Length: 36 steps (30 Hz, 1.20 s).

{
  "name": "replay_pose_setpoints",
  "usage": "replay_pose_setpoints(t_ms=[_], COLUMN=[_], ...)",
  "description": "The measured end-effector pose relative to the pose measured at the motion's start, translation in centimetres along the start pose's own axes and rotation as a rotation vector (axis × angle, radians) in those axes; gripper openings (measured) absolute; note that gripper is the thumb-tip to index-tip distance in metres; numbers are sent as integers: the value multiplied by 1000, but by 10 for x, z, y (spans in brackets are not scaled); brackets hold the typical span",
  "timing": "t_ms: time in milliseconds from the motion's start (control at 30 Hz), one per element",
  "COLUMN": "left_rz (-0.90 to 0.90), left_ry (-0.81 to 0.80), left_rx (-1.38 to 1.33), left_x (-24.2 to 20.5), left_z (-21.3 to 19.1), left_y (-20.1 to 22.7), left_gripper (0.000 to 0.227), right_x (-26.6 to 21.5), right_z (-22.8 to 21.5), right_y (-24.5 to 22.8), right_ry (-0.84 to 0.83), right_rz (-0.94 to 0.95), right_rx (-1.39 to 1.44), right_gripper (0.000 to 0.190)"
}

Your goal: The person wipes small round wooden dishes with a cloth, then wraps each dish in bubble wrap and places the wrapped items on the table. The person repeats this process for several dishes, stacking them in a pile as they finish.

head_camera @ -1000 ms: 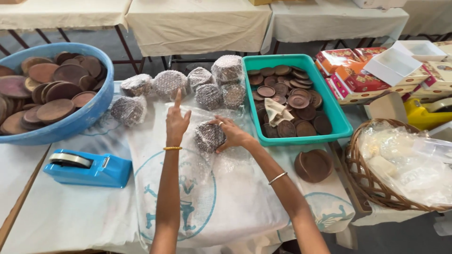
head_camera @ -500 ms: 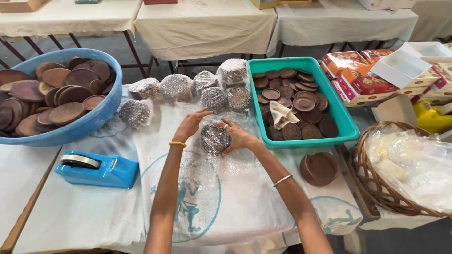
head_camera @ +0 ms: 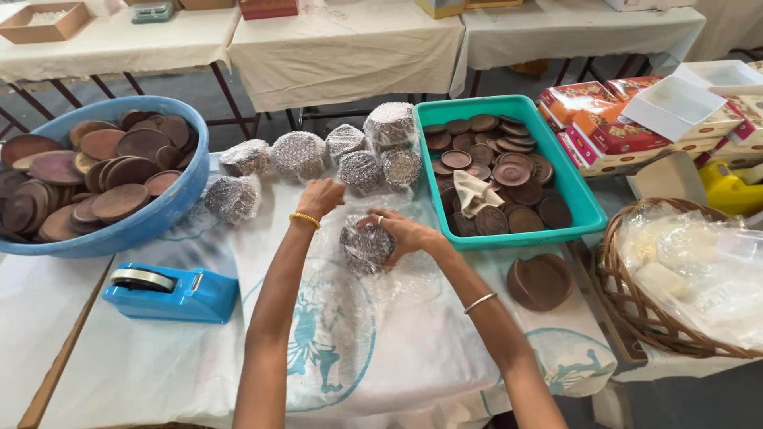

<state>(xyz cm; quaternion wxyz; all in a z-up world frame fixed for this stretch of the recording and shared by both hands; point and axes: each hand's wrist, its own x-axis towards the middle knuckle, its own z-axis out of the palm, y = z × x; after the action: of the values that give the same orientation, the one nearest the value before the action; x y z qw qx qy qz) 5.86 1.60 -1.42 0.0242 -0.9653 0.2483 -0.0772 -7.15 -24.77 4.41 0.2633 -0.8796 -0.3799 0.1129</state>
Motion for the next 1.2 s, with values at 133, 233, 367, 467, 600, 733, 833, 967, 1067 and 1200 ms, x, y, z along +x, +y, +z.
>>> replay_pose_setpoints(t_ms=[133,233,367,467,600,733,833,967,1067,1200], left_rz=[-232,-416,-302,44,620,1013,1481,1493,1543,1381], left_ry=[77,255,797,860,1138,812,949,227,874,1062], left_rx=[114,127,255,-773,-1062,-1620,-1500,-1466,-1378,-1872], left_x=[0,-13,-13,-66,-170,-222,-230,-231,-219,-173], left_z=[-12,-22,-41,-165,-250,-280,-317,-344,-353,-324], left_y=[-6,-12,-5,97,193,259,289,282,313,381], left_gripper=[16,12,32,15,28,18,20,23,20,46], right_x=[-9,-9,-10,-10,7,-5,-7,-7,-6,-7], right_z=[-5,1,-1,-1,21,7,6,9,7,7], right_y=[-2,-2,-8,-11,36,15,1,-2,-5,-2], right_ry=[-21,-20,-3,-34,-81,-127,-142,-91,-69,-65], right_rz=[-69,-101,-30,55,16,-65,-30,11,-19,-37], right_rx=[-1,-7,49,68,-52,-7,41,5,8,43], right_gripper=[115,113,116,116,118,130,134,136,133,128])
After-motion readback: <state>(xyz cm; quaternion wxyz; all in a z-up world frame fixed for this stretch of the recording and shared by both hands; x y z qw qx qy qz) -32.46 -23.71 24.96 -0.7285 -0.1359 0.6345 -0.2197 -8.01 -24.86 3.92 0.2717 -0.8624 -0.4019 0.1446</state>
